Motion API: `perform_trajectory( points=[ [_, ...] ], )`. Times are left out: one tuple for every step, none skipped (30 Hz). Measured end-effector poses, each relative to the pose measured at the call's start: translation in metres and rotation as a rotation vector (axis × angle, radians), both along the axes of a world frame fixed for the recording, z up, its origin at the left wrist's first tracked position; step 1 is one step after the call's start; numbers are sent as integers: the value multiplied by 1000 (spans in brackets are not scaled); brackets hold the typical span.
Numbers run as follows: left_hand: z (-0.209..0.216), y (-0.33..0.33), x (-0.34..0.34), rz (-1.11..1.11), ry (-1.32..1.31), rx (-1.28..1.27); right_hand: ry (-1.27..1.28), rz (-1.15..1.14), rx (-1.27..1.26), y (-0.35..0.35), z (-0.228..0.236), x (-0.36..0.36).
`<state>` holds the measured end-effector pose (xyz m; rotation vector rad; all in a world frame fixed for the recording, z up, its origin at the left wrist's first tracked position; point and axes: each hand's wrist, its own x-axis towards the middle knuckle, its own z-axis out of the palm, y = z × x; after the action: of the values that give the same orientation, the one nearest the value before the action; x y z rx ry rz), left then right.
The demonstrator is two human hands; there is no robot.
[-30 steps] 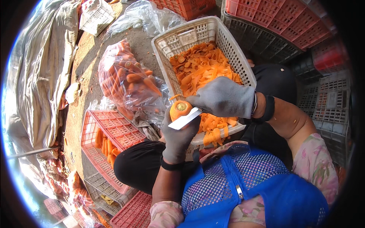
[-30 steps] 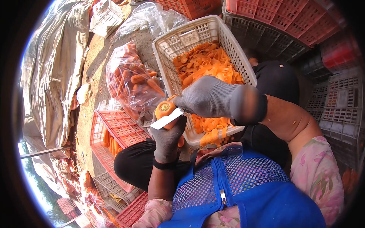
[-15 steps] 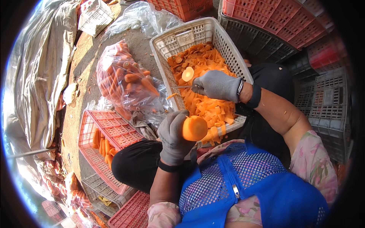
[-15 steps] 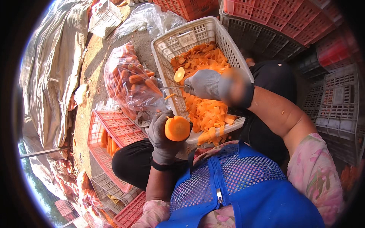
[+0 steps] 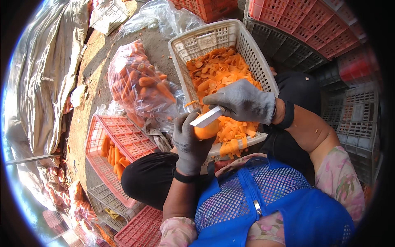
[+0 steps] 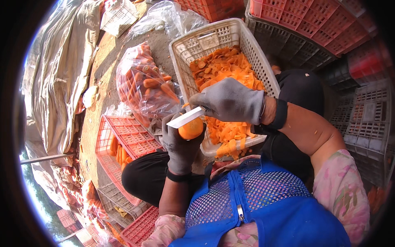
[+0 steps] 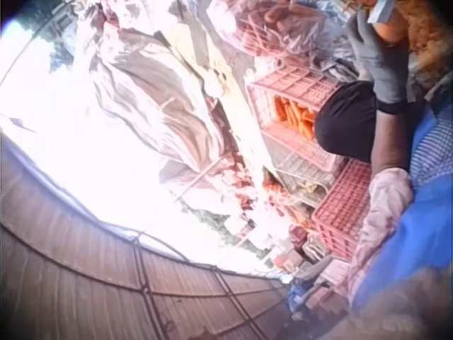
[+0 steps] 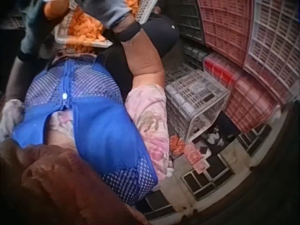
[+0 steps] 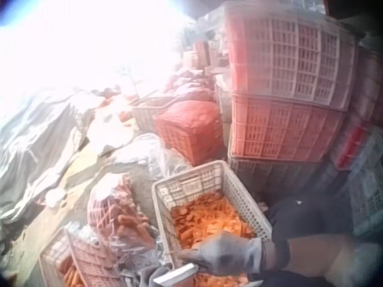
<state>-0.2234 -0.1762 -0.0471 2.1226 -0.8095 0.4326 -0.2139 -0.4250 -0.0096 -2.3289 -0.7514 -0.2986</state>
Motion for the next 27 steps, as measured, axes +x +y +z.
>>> perform_trajectory(
  points=[
    [-2,0,0,9,11,-11,-70,18,-86,1,5,-5],
    [-4,1,0,22,21,-20,-66,17,-81,3,9,-8],
    [-3,0,0,38,-6,14,-30,13,-166,5,15,-13],
    [-3,0,0,49,-29,31,5,9,-250,7,18,-15],
    [-4,1,0,60,-51,49,-13,-6,-245,9,14,-16],
    [-4,1,0,70,-73,65,-11,-7,-245,9,15,-17],
    [-4,1,-1,81,-75,82,36,-10,-235,10,15,-18],
    [-2,1,-1,93,-84,94,82,-13,-225,10,15,-18],
    [-1,0,-1,104,-95,108,83,-14,-224,7,10,-17],
    [1,0,0,99,-114,105,221,-112,-333,2,2,-13],
    [2,1,0,95,-132,102,289,-162,-386,-4,-4,-8],
    [3,4,1,93,-151,100,356,-208,-443,-9,-7,-3],
    [4,3,1,103,-174,78,473,-235,-409,-13,-9,2],
    [6,4,1,107,-182,71,493,-238,-357,-15,-11,3],
    [9,3,1,102,-190,63,513,-247,-304,-16,-12,3],
    [12,1,1,101,-197,52,532,-256,-254,-19,-12,4],
    [17,0,0,95,-52,16,502,-258,-196,-19,-11,3],
    [12,1,-2,46,171,-113,466,-256,-136,-16,-10,4],
    [7,4,-4,17,396,-273,479,-259,-136,-12,-7,5],
    [1,6,-6,23,598,-434,472,-252,-133,-9,-5,6],
    [6,4,-6,-39,800,-692,457,-234,-127,-9,-5,7],
    [11,2,-5,-105,998,-952,447,-223,-122,-9,-6,7],
    [18,2,-4,-194,1015,-917,435,-212,-117,-9,-6,8],
    [19,3,-4,-194,1012,-915,411,-197,-91,-9,-7,6],
    [19,5,-3,-230,1092,-983,399,-190,-77,-8,-7,5],
    [19,5,-3,-240,1125,-1021,385,-183,-62,-7,-7,5],
    [18,4,-5,-246,1158,-1061,370,-167,-73,-6,-8,4]
  ],
)
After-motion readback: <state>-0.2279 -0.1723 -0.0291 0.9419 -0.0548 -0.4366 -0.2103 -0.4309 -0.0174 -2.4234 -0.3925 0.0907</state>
